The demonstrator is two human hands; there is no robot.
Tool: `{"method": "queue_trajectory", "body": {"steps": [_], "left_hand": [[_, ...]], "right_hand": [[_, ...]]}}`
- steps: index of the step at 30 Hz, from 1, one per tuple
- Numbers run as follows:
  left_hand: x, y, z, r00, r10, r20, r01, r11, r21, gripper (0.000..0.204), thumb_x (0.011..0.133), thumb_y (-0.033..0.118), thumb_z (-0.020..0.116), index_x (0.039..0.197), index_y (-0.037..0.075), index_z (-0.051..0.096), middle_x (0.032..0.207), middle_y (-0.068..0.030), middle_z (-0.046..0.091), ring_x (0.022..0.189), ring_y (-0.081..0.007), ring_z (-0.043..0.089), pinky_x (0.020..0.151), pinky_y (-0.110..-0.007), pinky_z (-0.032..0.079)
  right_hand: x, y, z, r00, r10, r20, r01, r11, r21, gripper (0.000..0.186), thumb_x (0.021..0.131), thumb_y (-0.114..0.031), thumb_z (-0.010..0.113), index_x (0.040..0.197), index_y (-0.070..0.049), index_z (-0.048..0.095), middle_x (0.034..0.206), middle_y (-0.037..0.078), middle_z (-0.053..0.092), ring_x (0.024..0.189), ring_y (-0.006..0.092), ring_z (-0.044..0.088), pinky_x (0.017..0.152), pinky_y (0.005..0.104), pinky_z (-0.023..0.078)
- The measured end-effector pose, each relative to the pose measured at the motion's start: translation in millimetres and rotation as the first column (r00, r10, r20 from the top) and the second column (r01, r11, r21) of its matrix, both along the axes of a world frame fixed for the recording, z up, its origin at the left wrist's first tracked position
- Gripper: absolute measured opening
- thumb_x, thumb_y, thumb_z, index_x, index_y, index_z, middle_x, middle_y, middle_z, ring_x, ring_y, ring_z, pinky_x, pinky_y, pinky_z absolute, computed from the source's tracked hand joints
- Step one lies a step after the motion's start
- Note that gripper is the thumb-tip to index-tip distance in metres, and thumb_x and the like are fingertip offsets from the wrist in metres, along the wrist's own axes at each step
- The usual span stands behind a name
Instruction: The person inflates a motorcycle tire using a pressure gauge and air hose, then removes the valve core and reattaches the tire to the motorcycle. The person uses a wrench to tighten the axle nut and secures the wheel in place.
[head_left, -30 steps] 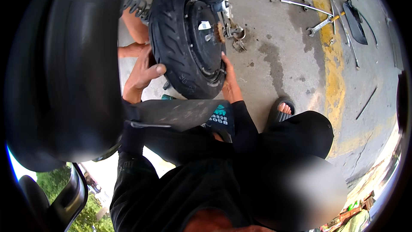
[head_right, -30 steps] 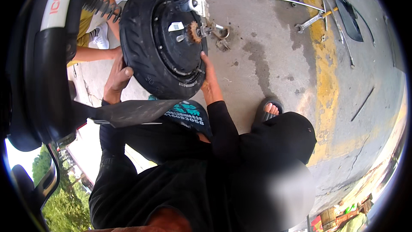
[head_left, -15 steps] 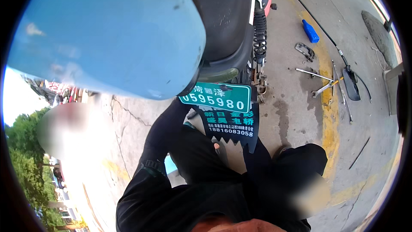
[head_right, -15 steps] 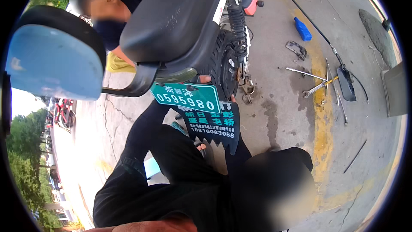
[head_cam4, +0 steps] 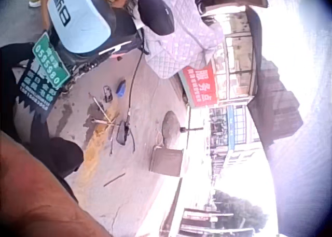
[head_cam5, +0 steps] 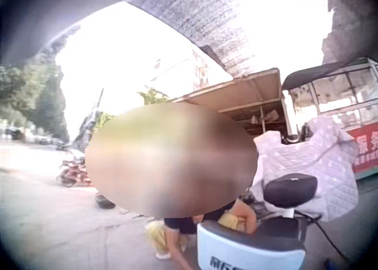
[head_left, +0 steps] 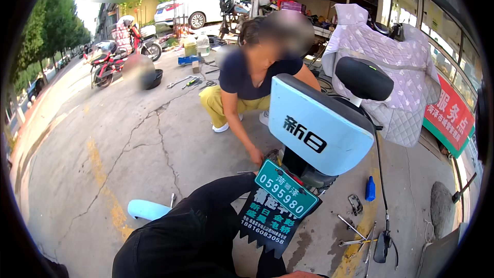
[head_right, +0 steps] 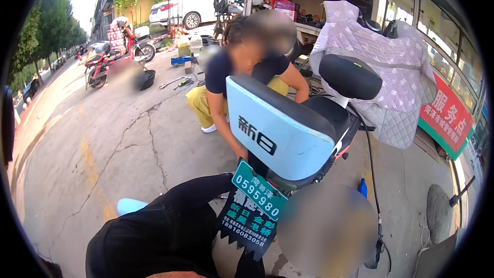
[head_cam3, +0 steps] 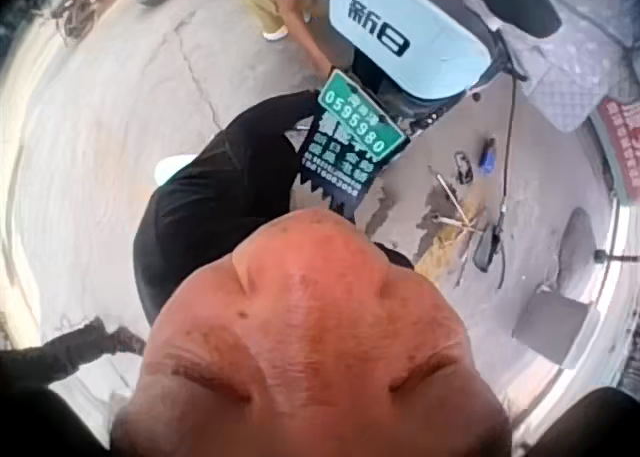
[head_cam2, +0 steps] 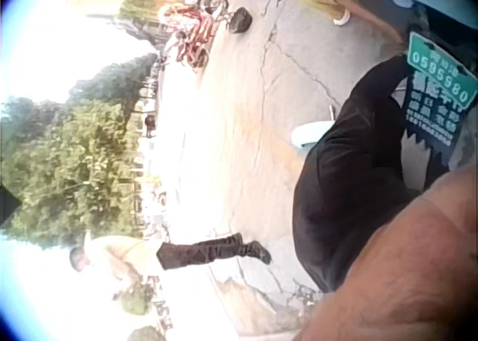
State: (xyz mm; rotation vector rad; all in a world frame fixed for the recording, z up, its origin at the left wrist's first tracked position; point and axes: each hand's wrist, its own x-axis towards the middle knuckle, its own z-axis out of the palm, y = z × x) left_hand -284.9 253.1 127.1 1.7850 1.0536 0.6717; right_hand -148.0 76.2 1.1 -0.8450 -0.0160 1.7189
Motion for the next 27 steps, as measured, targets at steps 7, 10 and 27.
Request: {"method": "queue_trajectory", "body": {"steps": [7,10,27], "left_hand": [[-26,16,2,0.999,0.001,0.055,0.0,1.0,-0.011,0.06,0.092,0.038,0.064,0.134,-0.003,0.05,0.138,-0.0226,0.055,0.13,-0.0364,0.053,0.109,-0.042,0.042],[0,3,1,0.98,-0.098,0.176,0.108,0.993,-0.05,0.055,0.094,0.036,0.062,0.132,-0.003,0.051,0.138,-0.0233,0.055,0.13,-0.0377,0.053,0.109,-0.042,0.043],[23,-33,26,0.975,-0.04,0.22,0.033,0.999,0.035,0.066,0.08,0.039,0.08,0.112,-0.01,0.051,0.115,-0.032,0.058,0.111,-0.0491,0.06,0.093,-0.052,0.053]], "right_hand": [[-23,34,16,0.973,0.002,0.232,0.003,1.0,-0.02,0.051,0.101,-0.047,0.055,0.132,-0.007,0.062,0.121,0.016,0.07,0.106,0.0357,0.067,0.092,0.051,0.054],[-7,36,18,0.926,-0.033,0.376,0.063,0.996,-0.067,0.05,0.101,-0.046,0.055,0.131,-0.007,0.062,0.12,0.016,0.07,0.106,0.0355,0.068,0.092,0.0505,0.054],[-22,36,4,0.769,-0.092,0.633,0.242,0.958,-0.155,0.048,0.102,-0.045,0.054,0.128,-0.005,0.063,0.116,0.016,0.071,0.101,0.0338,0.068,0.088,0.048,0.054]]}}
